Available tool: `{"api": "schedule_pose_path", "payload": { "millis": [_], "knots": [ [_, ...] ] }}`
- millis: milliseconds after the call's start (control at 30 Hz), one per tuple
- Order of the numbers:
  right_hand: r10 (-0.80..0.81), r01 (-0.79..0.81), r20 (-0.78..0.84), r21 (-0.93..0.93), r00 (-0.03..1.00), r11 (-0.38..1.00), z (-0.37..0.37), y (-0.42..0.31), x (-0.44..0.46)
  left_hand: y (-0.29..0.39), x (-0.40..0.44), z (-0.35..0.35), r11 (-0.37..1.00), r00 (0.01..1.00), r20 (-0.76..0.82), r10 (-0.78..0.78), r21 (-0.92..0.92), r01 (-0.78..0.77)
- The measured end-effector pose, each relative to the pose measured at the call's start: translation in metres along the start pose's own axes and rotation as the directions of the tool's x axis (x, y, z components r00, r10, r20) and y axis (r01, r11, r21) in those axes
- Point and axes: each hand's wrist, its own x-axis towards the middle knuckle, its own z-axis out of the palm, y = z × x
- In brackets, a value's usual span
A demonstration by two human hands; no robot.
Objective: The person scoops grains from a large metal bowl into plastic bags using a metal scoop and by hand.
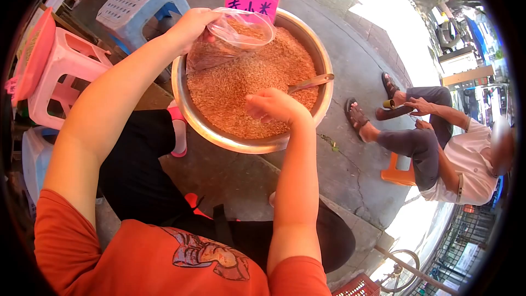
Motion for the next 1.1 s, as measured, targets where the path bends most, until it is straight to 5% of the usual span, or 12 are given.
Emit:
{"api": "schedule_pose_path", "payload": {
  "millis": [100, 200, 333, 567, 700, 800, 900, 1033, 1100],
  "knots": [
    [0.119, -0.076, 0.194, -0.212, 0.974, 0.974, 0.031, 0.002, 0.016, 0.001, 0.001, 0.001, 1.0, 1.0, 0.006, -0.006, 0.003, 0.006],
    [-0.028, 0.048, 0.051, -0.453, 0.998, 0.89, 0.055, 0.014, 0.039, 0.001, 0.002, 0.005, 1.0, 1.0, 0.006, -0.017, 0.007, 0.017],
    [-0.326, 0.223, -0.196, -0.416, 0.925, 0.882, 0.031, 0.023, 0.038, 0.001, 0.002, 0.012, 1.0, 1.0, 0.017, -0.001, 0.022, 0.0],
    [-0.232, 0.262, -0.447, 0.007, 0.864, 0.965, -0.001, 0.021, 0.021, 0.002, 0.0, 0.013, 0.999, 1.0, 0.008, -0.015, 0.03, 0.015],
    [-0.194, -0.019, -0.63, -0.314, 0.752, 0.949, -0.012, 0.045, 0.031, 0.001, 0.001, 0.012, 0.999, 1.0, 0.001, -0.024, 0.036, 0.024],
    [-0.109, -0.073, -0.527, -0.313, 0.843, 0.947, -0.002, 0.053, 0.034, 0.001, 0.002, 0.011, 0.999, 1.0, 0.007, -0.024, 0.035, 0.024],
    [-0.247, 0.054, -0.513, -0.362, 0.822, 0.931, 0.017, 0.05, 0.056, 0.001, 0.002, 0.01, 0.999, 1.0, 0.011, -0.024, 0.031, 0.024],
    [-0.288, 0.325, -0.484, -0.008, 0.826, 0.946, 0.021, 0.035, 0.055, -0.001, 0.003, 0.009, 0.999, 0.999, 0.023, -0.024, 0.025, 0.023],
    [-0.335, 0.272, -0.612, -0.198, 0.716, 0.942, -0.004, 0.041, 0.057, 0.001, 0.005, 0.006, 0.999, 0.999, 0.041, -0.023, 0.047, 0.021]
  ]
}}
